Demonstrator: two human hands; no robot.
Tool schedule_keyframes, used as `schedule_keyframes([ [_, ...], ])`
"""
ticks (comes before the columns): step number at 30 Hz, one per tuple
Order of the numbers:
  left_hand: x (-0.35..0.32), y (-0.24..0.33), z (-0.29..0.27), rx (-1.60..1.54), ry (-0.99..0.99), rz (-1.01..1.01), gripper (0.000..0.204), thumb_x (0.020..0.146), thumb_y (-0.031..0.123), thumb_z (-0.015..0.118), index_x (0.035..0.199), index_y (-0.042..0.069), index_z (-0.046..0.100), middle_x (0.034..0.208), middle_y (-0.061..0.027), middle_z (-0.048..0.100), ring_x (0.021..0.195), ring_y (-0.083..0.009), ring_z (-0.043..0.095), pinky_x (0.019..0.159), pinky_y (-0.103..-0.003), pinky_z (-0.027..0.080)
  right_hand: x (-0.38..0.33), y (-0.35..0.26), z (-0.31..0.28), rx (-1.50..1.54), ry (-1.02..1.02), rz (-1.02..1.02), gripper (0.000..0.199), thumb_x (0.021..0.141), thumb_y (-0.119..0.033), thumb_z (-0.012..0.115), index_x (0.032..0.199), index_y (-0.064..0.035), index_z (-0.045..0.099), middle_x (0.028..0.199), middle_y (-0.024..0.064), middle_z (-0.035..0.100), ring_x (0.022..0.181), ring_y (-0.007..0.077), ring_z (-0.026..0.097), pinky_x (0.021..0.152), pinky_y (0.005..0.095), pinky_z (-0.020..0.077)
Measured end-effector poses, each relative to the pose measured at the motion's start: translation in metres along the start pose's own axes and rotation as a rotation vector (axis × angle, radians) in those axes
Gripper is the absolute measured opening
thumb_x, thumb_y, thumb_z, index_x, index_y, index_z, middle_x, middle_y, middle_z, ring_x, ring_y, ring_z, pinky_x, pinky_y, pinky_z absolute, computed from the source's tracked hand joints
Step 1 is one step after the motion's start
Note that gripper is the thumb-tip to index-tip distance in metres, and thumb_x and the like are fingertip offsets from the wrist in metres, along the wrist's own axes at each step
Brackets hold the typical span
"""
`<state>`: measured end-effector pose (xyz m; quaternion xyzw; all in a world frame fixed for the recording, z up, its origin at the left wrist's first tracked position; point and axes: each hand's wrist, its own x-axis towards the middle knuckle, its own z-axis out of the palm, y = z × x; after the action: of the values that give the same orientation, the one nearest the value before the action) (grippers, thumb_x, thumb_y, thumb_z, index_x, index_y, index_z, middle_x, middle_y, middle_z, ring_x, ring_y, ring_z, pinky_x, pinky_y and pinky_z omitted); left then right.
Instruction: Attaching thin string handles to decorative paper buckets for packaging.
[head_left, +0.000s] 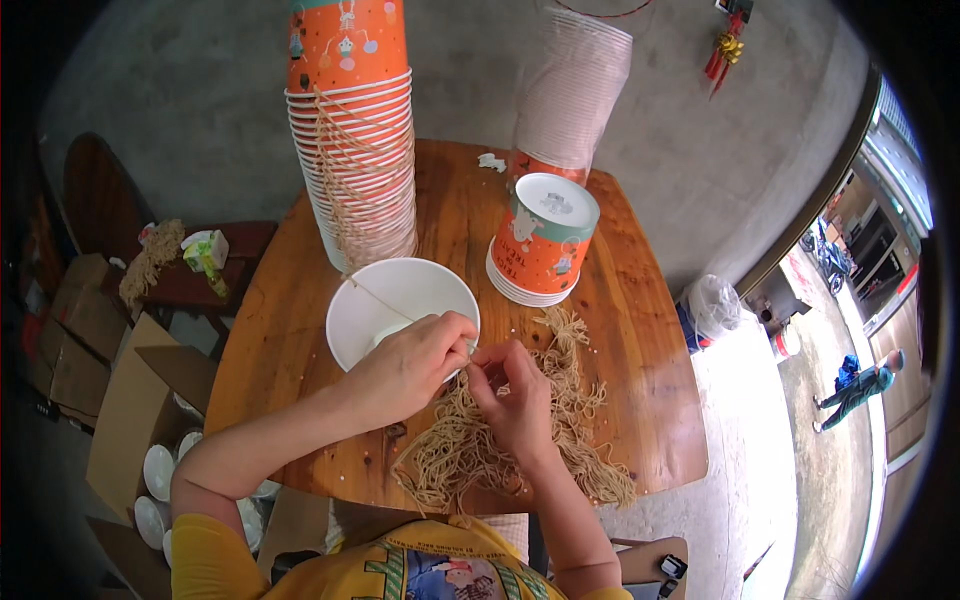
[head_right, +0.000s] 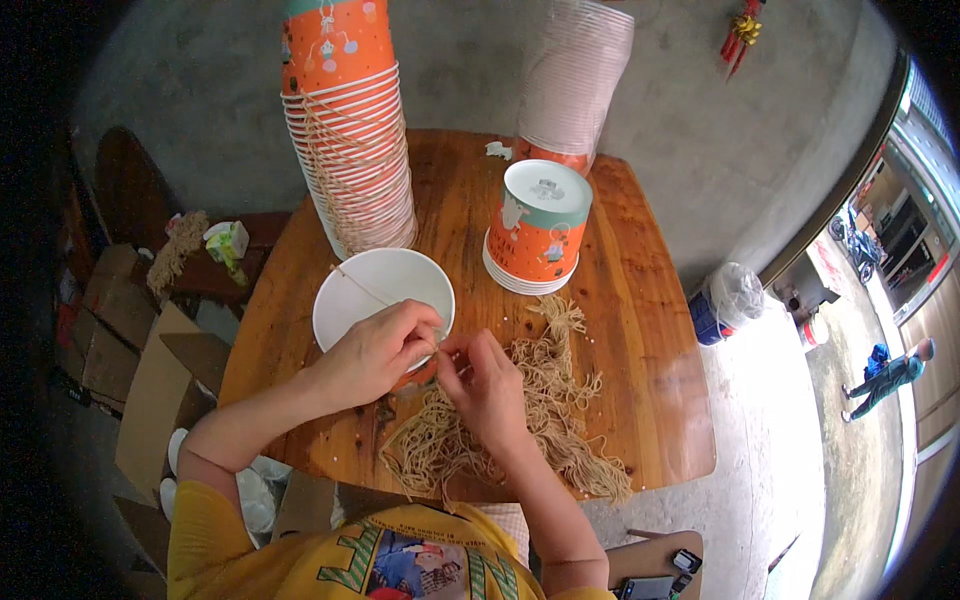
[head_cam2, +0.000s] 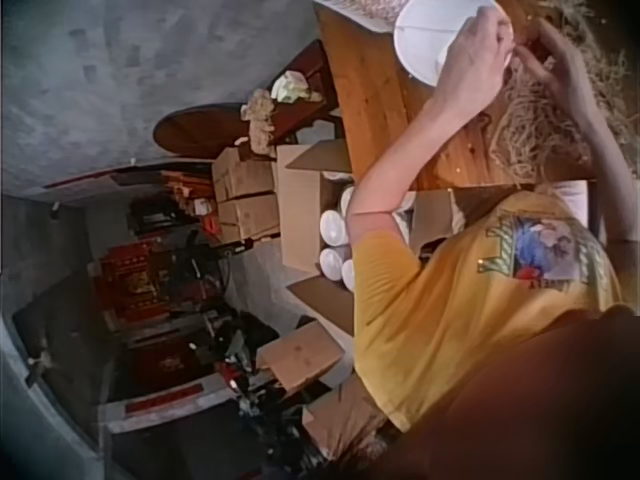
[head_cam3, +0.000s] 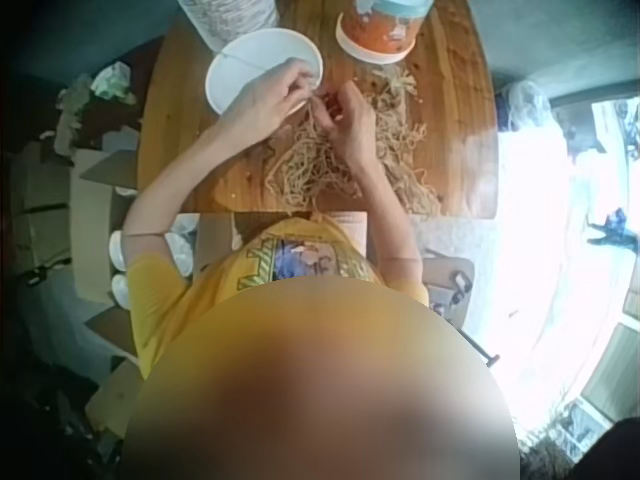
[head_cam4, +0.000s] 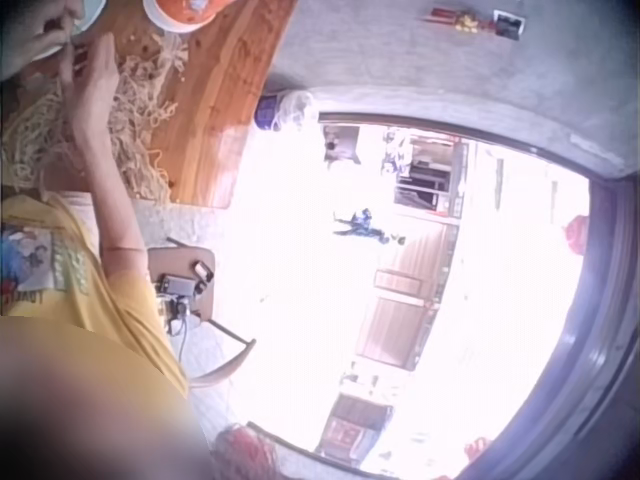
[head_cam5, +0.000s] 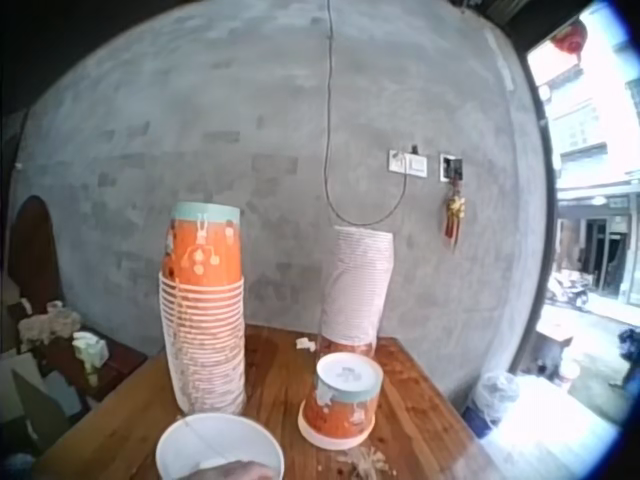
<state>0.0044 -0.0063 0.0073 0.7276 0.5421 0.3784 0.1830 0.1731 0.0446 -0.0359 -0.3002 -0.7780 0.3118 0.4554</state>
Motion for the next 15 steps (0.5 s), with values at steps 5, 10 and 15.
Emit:
schedule_keyframes([
  [5, 0.001, 0.000, 0.000, 0.007, -0.031, 0.024, 0.022, 0.090, 0.002, 0.055, 0.109, 0.002, 0.045, 0.091, -0.0145, 0.058, 0.083, -0.0320, 0.060, 0.072, -0.040, 0.049, -0.002, 0.002, 0.000, -0.029, -0.010, -0.024, 0.015, 0.082, 0.001, 0.069, 0.091, -0.0013, 0.057, 0.082, 0.0036, 0.058, 0.065, 0.0105, 0.059, 0.060, 0.0248, 0.0487],
  [10, 0.000, -0.002, 0.000, -0.110, -0.029, -0.009, 0.022, 0.089, 0.001, 0.055, 0.111, 0.003, 0.048, 0.097, -0.0138, 0.058, 0.087, -0.0313, 0.060, 0.075, -0.038, 0.050, -0.006, 0.013, 0.005, 0.259, -0.022, 0.111, 0.012, 0.086, -0.001, 0.066, 0.095, -0.0010, 0.058, 0.087, 0.0052, 0.059, 0.069, 0.0093, 0.060, 0.061, 0.0237, 0.0489],
  [15, 0.004, -0.008, 0.001, -0.057, -0.063, 0.027, 0.014, 0.091, 0.005, 0.053, 0.105, 0.002, 0.051, 0.099, -0.0134, 0.058, 0.089, -0.0295, 0.061, 0.075, -0.038, 0.050, -0.007, 0.009, 0.007, 0.380, -0.023, 0.202, 0.010, 0.088, -0.003, 0.066, 0.094, -0.0019, 0.058, 0.086, 0.0018, 0.061, 0.072, 0.0059, 0.059, 0.066, 0.0223, 0.0488],
])
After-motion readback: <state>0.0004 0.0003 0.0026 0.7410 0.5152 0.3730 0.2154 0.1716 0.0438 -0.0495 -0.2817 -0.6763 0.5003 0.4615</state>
